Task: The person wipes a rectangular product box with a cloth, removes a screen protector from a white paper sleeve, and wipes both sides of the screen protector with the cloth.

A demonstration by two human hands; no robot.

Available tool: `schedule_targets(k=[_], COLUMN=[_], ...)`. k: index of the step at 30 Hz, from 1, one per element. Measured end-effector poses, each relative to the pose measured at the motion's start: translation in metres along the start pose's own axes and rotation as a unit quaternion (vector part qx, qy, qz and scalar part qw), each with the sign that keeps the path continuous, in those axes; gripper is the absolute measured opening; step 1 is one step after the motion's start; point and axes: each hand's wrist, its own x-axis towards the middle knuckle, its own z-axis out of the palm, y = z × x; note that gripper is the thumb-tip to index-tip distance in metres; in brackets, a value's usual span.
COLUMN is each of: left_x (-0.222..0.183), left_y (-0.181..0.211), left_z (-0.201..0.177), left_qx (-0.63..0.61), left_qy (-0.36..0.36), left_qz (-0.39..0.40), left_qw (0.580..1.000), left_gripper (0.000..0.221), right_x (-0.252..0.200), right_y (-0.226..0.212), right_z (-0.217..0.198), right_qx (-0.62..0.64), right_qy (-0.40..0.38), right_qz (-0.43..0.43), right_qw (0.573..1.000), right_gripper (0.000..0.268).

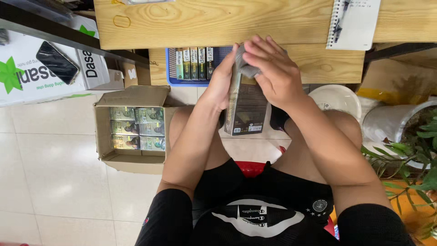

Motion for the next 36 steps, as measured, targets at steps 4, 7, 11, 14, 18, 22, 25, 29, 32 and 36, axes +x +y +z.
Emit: schedule_targets(k=[4,7,11,14,18,22,25,29,32,36], left_x=[0.000,0.004,0.011,0.004,0.003,-0.006,-0.002,0.002,0.009,0.021], left_y=[0.003,0.011,0.015,0.020,0.017,0.010,-0.014,-0.022,-0.017,0.007], left_z=[0.020,0.023,0.011,0.019,0.006,0.011,0.008,0.013,0.005,-0.029], left_qx=[0.049,0.198,0.157,0.230,0.148,0.149,0.115,0.172,0.104,-0.094], left_qy=[0.008,0.072,0.181,0.230,0.215,0.102,0.097,0.110,0.167,0.297], left_qz=[0.061,0.167,0.184,0.191,0.158,0.171,0.181,0.144,0.147,0.159], left_qw=[0.997,0.963,0.953,0.926,0.952,0.969,0.972,0.968,0.969,0.937], left_gripper=[0.048,0.040,0.035,0.041,0.054,0.056,0.052,0.041,0.041,0.054], right_x=[0.011,0.001,0.001,0.008,0.015,0.005,0.009,0.023,0.021,0.007], right_y=[-0.019,-0.028,-0.062,-0.076,-0.057,-0.020,-0.006,-0.019,-0.032,-0.049], right_z=[-0.012,-0.013,0.001,0.009,0.008,0.020,0.009,0.002,-0.002,-0.004], right_qx=[0.054,0.037,0.073,0.015,-0.012,-0.076,-0.051,0.017,0.115,0.097], right_qy=[0.112,0.118,0.011,-0.080,-0.059,0.004,0.037,0.117,0.213,0.264], right_qz=[0.135,0.088,-0.077,-0.139,-0.143,-0.120,-0.044,0.053,0.240,0.260], right_qw=[0.983,0.988,0.994,0.987,0.988,0.990,0.997,0.992,0.940,0.924], right_gripper=[0.029,0.040,0.036,0.015,0.017,0.016,0.029,0.020,0.026,0.032])
